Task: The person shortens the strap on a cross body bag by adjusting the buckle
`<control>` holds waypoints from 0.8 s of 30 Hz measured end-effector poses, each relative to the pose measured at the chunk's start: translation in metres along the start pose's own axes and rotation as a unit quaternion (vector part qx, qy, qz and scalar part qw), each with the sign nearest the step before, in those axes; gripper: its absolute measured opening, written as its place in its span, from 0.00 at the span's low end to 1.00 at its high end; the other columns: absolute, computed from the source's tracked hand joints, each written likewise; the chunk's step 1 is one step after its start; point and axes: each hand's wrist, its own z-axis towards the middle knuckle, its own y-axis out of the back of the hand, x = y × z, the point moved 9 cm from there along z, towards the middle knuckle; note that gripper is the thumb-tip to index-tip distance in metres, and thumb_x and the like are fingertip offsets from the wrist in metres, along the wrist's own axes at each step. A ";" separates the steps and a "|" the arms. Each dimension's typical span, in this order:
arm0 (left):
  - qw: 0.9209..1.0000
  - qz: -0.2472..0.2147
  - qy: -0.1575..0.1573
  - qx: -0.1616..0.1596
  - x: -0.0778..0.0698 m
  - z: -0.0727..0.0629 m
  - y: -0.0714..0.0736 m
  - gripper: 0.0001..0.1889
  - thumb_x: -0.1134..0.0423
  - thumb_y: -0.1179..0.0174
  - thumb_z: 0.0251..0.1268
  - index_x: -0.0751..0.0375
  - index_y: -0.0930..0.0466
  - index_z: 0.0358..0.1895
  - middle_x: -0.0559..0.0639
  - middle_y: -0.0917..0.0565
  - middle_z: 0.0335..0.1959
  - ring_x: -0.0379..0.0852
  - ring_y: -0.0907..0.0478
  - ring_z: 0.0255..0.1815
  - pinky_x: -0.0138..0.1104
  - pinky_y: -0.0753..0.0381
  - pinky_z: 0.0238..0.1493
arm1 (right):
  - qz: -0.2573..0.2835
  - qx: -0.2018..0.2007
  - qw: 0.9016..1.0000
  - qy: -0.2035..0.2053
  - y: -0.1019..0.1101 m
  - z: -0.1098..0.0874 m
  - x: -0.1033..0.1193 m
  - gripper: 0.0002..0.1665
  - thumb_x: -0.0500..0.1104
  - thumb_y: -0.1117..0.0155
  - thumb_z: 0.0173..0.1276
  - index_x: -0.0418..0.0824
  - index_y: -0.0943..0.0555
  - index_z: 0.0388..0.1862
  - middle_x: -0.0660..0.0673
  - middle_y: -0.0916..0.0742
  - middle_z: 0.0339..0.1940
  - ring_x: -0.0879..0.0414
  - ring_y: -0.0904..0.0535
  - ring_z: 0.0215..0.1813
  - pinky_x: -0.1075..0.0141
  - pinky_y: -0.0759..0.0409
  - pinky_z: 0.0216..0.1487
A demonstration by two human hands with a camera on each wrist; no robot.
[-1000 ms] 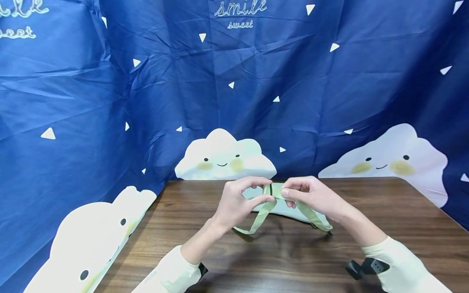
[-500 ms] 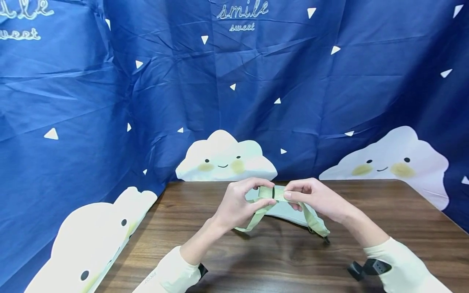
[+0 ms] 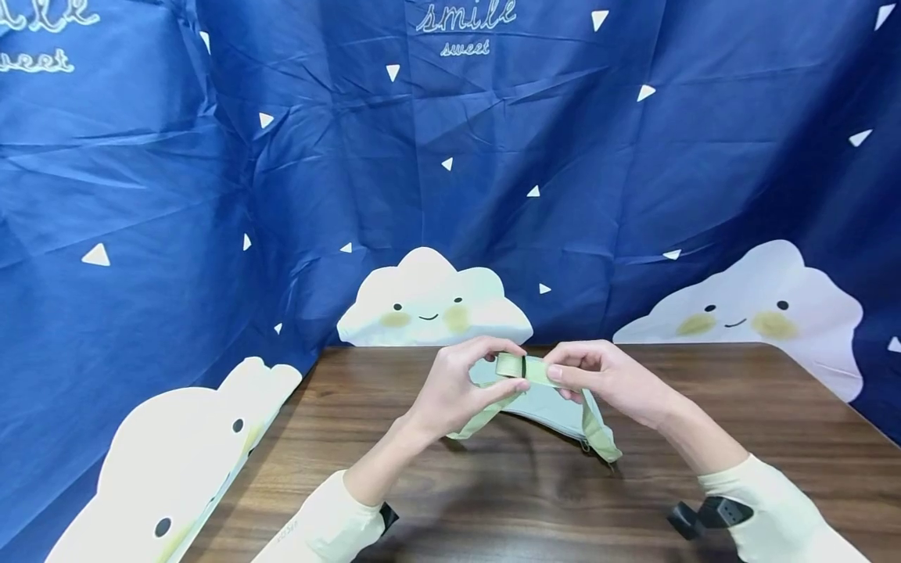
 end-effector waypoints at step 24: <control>1.000 -0.020 0.004 0.019 -0.010 0.001 -0.009 0.21 0.65 0.18 0.49 0.61 0.15 0.47 0.47 0.13 0.42 0.38 0.20 0.43 0.30 0.21 0.47 | 0.005 0.019 0.999 -0.034 -0.014 0.000 0.007 0.09 0.40 0.41 0.79 0.36 0.17 0.43 0.38 0.20 0.25 0.50 0.26 0.27 0.60 0.25 0.28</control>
